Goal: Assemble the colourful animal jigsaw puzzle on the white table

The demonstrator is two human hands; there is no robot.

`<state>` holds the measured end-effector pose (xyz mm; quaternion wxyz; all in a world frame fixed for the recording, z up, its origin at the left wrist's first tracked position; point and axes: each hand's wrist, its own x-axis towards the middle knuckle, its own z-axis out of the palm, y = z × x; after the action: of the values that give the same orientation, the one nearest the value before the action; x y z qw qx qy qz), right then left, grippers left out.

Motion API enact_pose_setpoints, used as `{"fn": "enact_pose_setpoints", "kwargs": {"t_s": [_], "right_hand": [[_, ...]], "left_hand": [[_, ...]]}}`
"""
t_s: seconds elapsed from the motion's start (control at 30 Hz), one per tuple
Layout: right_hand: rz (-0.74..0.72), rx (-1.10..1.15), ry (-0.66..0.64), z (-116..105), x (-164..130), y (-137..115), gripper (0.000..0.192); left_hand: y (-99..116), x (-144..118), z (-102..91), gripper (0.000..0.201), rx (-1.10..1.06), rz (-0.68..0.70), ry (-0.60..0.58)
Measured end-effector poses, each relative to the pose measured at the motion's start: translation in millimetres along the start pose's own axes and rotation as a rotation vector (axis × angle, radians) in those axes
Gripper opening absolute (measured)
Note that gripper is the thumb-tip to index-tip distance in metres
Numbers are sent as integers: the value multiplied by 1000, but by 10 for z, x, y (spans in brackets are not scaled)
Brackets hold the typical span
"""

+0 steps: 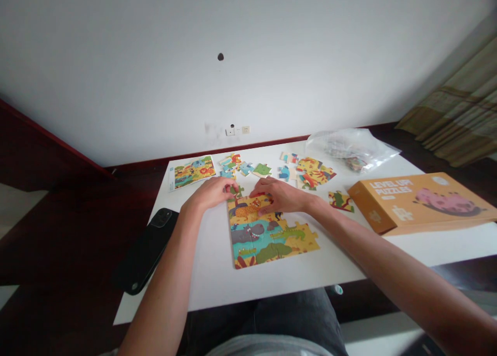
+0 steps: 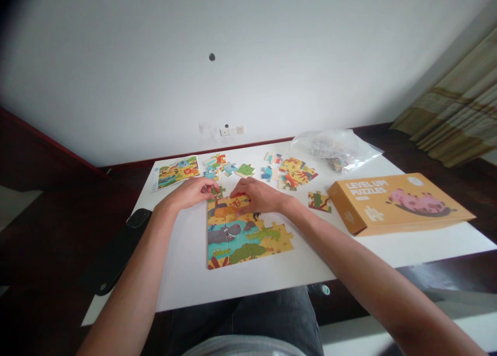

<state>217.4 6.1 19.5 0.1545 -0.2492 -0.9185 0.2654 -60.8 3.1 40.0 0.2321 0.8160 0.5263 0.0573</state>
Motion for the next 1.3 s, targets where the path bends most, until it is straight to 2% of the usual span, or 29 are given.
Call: {"fn": "enact_pose_setpoints", "kwargs": {"t_s": [0.1,0.17,0.27,0.33,0.57,0.73,0.93,1.3], "right_hand": [[6,-1,2,9,-2,11,45],[3,4,4,11,-3,13,46],[-4,6,0,7,0,8,46],[-5,9,-3,4,3,1,47],[-28,8,42,77,20,-36,46],[-7,-26,74,138,41,-68,42],[18,-40,82,141,37,-89,41],[106,-153,84,149,29,-182,43]], "left_hand": [[6,-1,-10,17,44,36,21],[15,-4,-18,18,90,25,82],[24,-7,-19,31,165,-32,198],[19,-3,-8,37,201,-56,226],[-34,33,50,40,216,-90,215],[3,18,41,40,219,-81,212],[144,-10,-47,29,187,-118,328],[244,14,-13,22,211,-84,263]]}}
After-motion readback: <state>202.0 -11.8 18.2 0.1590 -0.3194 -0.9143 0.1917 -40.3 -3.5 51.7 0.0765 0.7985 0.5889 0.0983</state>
